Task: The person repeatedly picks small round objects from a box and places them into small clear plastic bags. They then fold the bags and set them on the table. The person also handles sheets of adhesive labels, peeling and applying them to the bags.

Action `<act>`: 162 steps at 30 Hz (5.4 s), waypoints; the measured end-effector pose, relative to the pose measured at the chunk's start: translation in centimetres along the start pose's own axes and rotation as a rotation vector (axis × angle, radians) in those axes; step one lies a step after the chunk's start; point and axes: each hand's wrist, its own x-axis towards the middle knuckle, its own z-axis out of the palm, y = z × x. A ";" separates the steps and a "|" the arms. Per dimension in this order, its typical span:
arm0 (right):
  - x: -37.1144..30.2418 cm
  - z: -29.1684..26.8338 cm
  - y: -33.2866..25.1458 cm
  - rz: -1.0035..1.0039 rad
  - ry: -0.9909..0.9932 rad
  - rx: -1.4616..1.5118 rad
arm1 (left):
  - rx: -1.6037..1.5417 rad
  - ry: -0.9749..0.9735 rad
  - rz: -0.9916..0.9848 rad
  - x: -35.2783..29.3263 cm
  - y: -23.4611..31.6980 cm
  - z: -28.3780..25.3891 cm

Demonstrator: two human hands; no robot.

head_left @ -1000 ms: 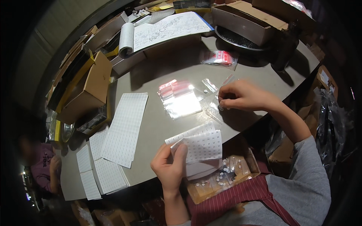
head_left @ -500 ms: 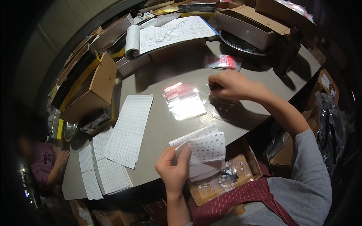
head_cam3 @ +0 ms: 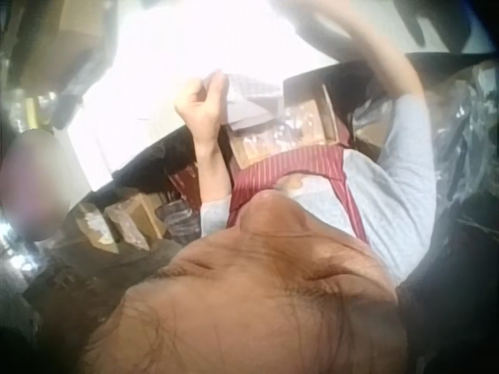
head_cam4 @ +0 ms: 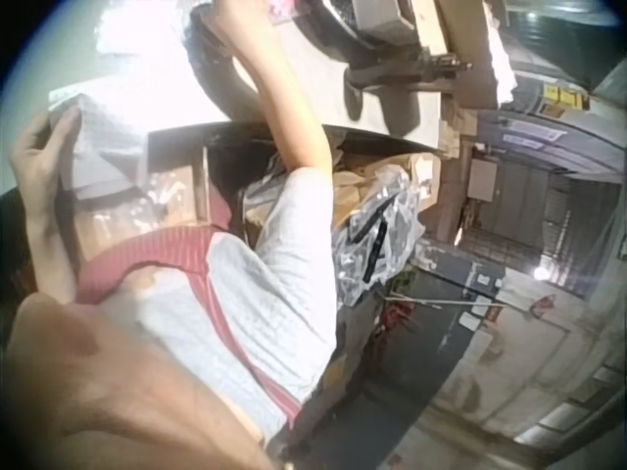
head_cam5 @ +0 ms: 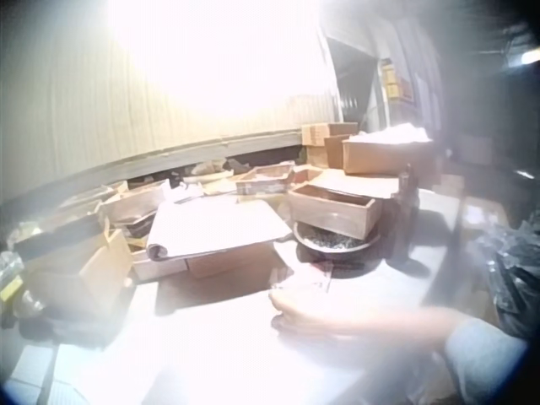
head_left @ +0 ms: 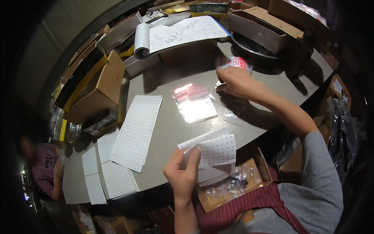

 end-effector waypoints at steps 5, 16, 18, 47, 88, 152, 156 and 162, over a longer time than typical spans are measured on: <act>-5.2 -4.8 -4.4 -0.160 -0.122 0.557 | 0.039 0.034 0.012 -0.1 -0.4 -0.2; -9.8 -5.6 -6.6 -0.454 -0.004 0.400 | -0.030 0.047 -0.031 -0.2 0.0 0.4; -8.6 -6.2 -4.0 -0.344 0.085 0.473 | -0.041 0.050 -0.040 -0.3 -0.2 0.3; -10.5 -1.3 0.0 -0.415 -0.389 0.828 | -0.565 0.381 0.007 -2.9 -0.2 -4.6; 4.8 2.5 -3.1 -0.180 -0.356 0.448 | 0.077 -0.209 -0.077 1.0 -0.1 1.9; -9.6 -6.1 -5.2 -0.245 -0.190 0.613 | -0.107 0.044 -0.098 0.2 0.7 2.6; -10.9 -6.2 -4.8 -0.224 -0.125 0.545 | -0.069 0.021 -0.068 0.3 0.3 2.6; -10.9 -6.0 -4.8 -0.302 0.038 0.559 | -0.083 0.033 -0.072 0.2 0.3 2.5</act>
